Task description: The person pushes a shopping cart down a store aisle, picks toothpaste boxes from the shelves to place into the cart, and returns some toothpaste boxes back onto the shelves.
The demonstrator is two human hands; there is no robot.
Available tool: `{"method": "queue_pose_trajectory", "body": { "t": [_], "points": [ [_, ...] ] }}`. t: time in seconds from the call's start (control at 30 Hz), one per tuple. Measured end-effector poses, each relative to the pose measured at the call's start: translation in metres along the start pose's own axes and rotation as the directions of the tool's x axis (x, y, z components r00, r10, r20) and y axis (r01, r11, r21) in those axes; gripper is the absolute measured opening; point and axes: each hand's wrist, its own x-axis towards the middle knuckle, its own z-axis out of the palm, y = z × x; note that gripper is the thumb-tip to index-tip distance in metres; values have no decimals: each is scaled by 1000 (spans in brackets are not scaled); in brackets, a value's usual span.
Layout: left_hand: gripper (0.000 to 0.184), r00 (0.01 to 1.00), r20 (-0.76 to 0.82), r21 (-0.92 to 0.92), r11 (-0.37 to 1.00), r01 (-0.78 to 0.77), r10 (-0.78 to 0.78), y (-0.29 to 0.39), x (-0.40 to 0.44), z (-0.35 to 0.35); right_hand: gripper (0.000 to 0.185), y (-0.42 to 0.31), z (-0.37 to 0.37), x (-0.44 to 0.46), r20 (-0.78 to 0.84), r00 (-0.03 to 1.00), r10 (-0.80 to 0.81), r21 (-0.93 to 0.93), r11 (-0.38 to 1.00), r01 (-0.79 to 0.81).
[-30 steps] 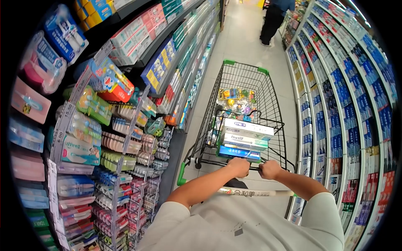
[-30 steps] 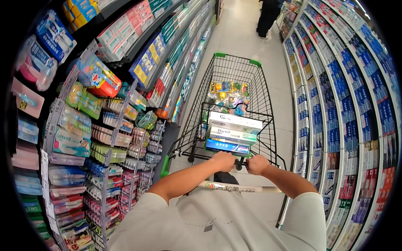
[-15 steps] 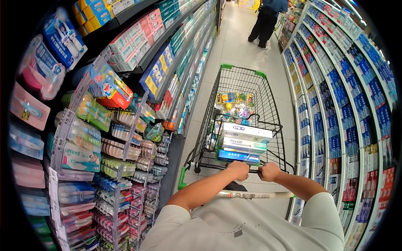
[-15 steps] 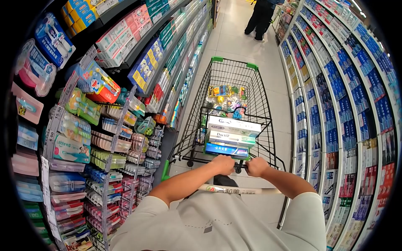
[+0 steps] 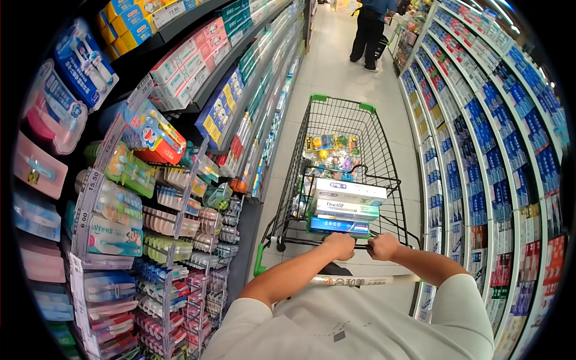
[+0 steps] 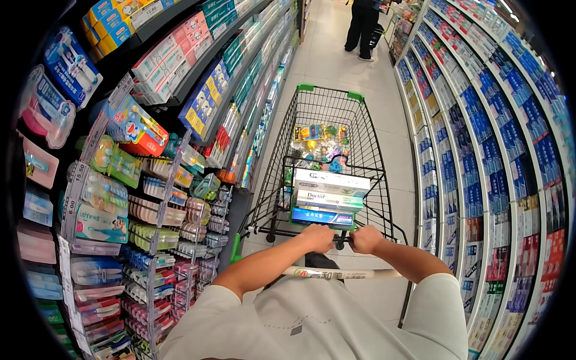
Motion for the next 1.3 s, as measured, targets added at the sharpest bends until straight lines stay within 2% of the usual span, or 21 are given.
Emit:
{"method": "queue_pose_trajectory", "body": {
  "t": [0.07, 0.13, 0.27, 0.33, 0.47, 0.53, 1.3],
  "points": [
    [35, 1000, -1, 10, 1000, -4, 4, -2, 1, -2, 21, 1, 0, 3, 23, 1000, 2, -12, 1000, -2],
    [35, 1000, 6, 14, 1000, -8, 8, -2, 1, -2, 21, 1, -1, 2, -58, 998, -10, 37, 999, 12],
    [34, 1000, -13, 22, 1000, -15, 15, -5, 2, -5, 20, 3, 0, 7, -80, 997, -10, 38, 999, 13],
    [36, 999, 45, 45, 999, -10, 8, -4, 2, -9, 20, 2, -4, 7, -87, 996, -7, 33, 999, 10],
    [36, 999, 47, 34, 999, -2, 0, -6, 3, -9, 19, 4, -3, 11, -70, 998, 4, 22, 1000, -2],
    [35, 1000, -23, 17, 1000, -19, 19, -8, 3, -6, 19, 2, -8, 11, -72, 997, -4, 20, 1000, 6],
    [35, 1000, 14, 3, 1000, -1, 1, -10, 5, -10, 22, 3, -9, 13, -46, 999, -10, 19, 1000, 11]
  ]
}}
